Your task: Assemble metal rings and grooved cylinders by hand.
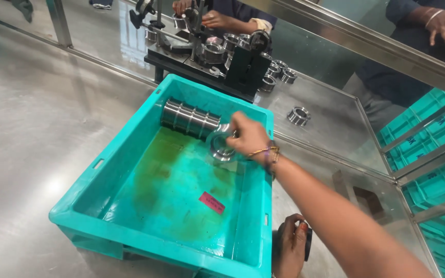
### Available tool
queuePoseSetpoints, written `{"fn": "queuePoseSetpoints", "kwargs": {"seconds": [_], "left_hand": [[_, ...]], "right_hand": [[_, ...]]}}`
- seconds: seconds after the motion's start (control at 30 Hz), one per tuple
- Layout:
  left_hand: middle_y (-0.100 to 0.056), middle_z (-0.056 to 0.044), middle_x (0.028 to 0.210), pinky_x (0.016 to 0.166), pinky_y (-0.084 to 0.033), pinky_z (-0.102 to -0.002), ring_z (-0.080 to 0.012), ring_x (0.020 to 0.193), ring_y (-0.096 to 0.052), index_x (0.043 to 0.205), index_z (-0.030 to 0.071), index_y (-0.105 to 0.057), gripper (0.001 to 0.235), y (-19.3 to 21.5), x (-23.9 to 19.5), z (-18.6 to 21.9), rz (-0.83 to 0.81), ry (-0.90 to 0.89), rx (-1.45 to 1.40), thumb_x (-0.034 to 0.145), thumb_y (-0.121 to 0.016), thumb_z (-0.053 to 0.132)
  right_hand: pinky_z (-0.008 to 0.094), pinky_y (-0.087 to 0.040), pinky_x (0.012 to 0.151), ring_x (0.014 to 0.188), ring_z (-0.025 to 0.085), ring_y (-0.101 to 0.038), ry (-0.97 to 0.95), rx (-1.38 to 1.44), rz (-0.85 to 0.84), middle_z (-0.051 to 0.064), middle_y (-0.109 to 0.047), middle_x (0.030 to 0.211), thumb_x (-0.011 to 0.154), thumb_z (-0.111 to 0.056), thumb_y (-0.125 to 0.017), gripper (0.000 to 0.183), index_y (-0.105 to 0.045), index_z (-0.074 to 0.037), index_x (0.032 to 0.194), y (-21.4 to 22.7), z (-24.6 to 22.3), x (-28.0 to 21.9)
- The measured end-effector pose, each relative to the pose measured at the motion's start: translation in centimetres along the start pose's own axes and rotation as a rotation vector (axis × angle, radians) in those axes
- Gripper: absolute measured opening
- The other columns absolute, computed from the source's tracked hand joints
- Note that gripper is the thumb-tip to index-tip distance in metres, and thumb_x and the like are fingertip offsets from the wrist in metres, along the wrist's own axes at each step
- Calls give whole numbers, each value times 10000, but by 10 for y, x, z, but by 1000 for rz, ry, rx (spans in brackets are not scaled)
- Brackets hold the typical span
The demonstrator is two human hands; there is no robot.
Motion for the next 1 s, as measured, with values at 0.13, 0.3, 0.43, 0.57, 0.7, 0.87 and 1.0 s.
{"fn": "queuePoseSetpoints", "kwargs": {"seconds": [0.13,0.3,0.43,0.57,0.7,0.87,1.0], "left_hand": [[-639,-58,872,731,-503,-349,-195,778,-597,1213,99,-605,369,3,1,3,-97,133,-65,1057,-466,403],[-626,-79,1017,812,-491,-337,-180,891,-575,1246,71,-597,405,-3,0,-30,-57,60,-102,1113,-419,410],[-614,-82,1107,854,-488,-270,-122,955,-575,1288,75,-568,486,4,-1,-24,-56,70,-179,1130,-333,470],[-560,-60,961,680,-484,-264,-108,774,-515,1314,125,-534,524,12,-3,12,-98,316,-184,1058,-286,509],[-550,-37,976,693,-481,-254,-100,781,-516,1370,145,-466,545,14,-6,20,-142,329,-184,1047,-257,530],[-582,-58,994,726,-505,-251,-103,829,-577,1402,136,-412,587,14,-9,29,-192,321,-181,1039,-229,560],[-617,-92,1040,774,-525,-270,-127,901,-633,1410,93,-395,667,17,-8,48,-213,245,-163,1024,-215,607]], "right_hand": [[334,-530,624,725,221,-644,-163,533,404,77,-591,848,779,-95,-779,358,-493,-70,994,61,39,-49],[328,-538,588,658,187,-636,-520,1179,440,80,-610,802,842,-42,-684,261,-530,-93,1046,121,51,-152],[329,-544,644,698,157,-612,-560,1196,386,66,-629,840,943,-71,-695,233,-511,-88,1086,126,59,-231],[303,-522,646,745,155,-647,-624,1071,485,56,-655,867,893,-29,-657,284,-512,-105,1125,100,55,-299],[268,-520,737,870,111,-609,-472,821,575,39,-608,979,893,63,-698,349,-525,-42,1177,73,40,-335],[251,-556,685,824,115,-649,-357,697,576,66,-660,958,886,35,-704,354,-517,-13,1184,52,16,-340],[250,-572,743,882,112,-661,-352,700,602,82,-640,1009,896,28,-707,365,-501,-2,1196,38,8,-338]]}}
Point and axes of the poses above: each hand's wrist, its own x-axis towards the middle knuckle, its own y-axis out of the back of the hand, z = x × y, the point moved 4 cm from there along x, towards the middle knuckle
